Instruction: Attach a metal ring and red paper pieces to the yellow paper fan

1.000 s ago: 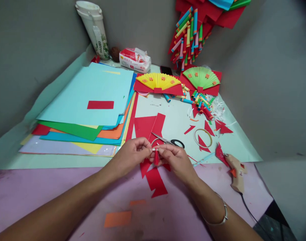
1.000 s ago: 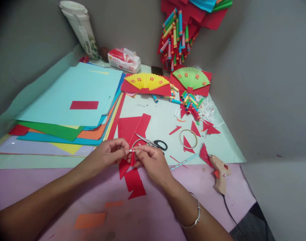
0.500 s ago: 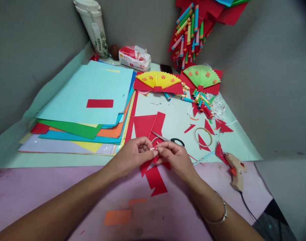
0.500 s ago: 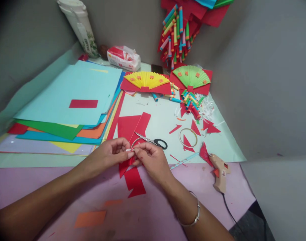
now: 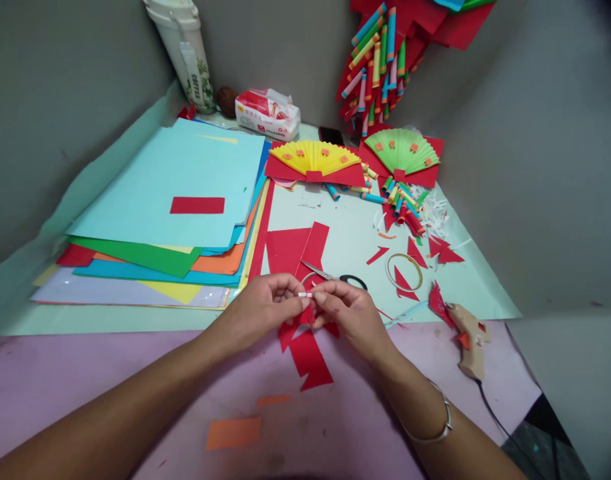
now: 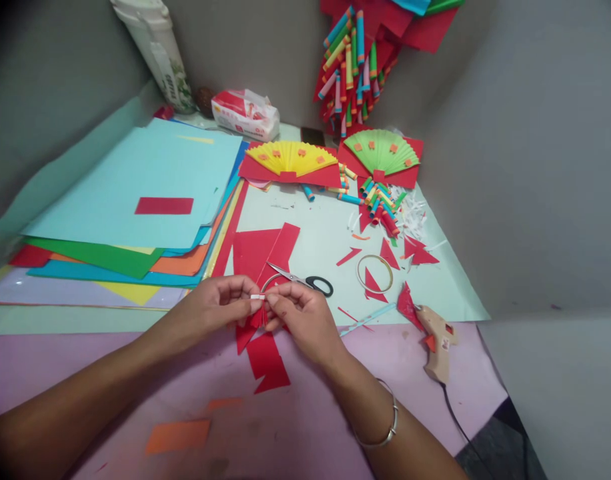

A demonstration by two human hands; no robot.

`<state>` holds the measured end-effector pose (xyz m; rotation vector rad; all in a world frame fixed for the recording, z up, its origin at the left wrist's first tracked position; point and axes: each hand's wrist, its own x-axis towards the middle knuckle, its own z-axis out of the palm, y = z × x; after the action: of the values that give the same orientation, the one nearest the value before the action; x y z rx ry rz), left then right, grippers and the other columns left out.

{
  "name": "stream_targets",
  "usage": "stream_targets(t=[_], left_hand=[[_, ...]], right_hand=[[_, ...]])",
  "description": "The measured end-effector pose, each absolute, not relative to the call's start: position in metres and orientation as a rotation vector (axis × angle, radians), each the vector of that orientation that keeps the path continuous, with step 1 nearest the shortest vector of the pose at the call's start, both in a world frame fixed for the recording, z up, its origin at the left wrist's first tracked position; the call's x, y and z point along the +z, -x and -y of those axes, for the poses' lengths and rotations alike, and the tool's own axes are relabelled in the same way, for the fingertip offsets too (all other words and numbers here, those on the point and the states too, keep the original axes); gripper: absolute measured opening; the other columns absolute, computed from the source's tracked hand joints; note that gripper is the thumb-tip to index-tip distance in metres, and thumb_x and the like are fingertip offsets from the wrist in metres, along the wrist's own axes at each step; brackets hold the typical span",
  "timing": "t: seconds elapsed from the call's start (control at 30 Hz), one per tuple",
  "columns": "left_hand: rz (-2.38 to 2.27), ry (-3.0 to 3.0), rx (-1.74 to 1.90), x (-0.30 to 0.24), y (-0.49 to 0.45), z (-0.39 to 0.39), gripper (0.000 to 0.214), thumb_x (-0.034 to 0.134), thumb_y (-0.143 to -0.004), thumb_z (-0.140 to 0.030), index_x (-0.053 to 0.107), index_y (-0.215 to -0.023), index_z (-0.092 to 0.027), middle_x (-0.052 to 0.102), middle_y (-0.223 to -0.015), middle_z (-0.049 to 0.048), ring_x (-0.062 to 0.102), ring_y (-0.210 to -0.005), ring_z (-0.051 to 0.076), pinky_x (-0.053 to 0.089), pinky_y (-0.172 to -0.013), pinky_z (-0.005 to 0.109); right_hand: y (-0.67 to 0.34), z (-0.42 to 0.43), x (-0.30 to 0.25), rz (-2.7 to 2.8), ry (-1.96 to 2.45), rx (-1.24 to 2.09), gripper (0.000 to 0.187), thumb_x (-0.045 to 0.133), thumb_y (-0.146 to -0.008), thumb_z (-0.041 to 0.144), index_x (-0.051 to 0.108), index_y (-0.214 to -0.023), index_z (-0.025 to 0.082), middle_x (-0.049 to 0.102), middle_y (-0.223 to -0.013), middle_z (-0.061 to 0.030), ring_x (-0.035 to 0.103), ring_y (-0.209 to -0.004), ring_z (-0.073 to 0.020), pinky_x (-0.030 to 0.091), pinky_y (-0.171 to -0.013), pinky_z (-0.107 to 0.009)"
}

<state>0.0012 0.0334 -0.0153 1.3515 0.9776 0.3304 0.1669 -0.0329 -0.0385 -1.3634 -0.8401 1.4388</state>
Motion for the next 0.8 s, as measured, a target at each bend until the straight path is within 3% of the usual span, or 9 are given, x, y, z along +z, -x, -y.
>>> stream_targets(t=[0.33,0.8], left_hand=[[-0.974,-1.358,0.367,-0.0151,-0.0024,-0.0318,0.018,0.065,-0.073,-0.035,0.06,-0.073,-0.017,0.051,-0.059,-0.0051,0.045,-0.058,0.012,0.032,-0.055,0.023],[-0.914,-1.332,0.366,-0.0117,0.0,-0.0324,0.022,0.066,-0.076,-0.039,0.062,-0.076,-0.018,0.055,-0.06,-0.0038,0.047,-0.057,0.012,0.033,-0.055,0.023]], right_hand=[[-0.1658,0.0336,-0.038,0.831,1.365,1.422,0.018,0.073,-0.076,0.035,0.068,-0.081,0.019,0.064,-0.062,0.0041,0.065,-0.05,-0.0109,0.049,-0.053,-0.022],[-0.17,0.0313,-0.0438,0.648,1.147,1.626,0.017,0.079,-0.071,0.031,0.07,-0.08,0.019,0.064,-0.064,0.0045,0.059,-0.049,-0.0074,0.052,-0.049,-0.018]])
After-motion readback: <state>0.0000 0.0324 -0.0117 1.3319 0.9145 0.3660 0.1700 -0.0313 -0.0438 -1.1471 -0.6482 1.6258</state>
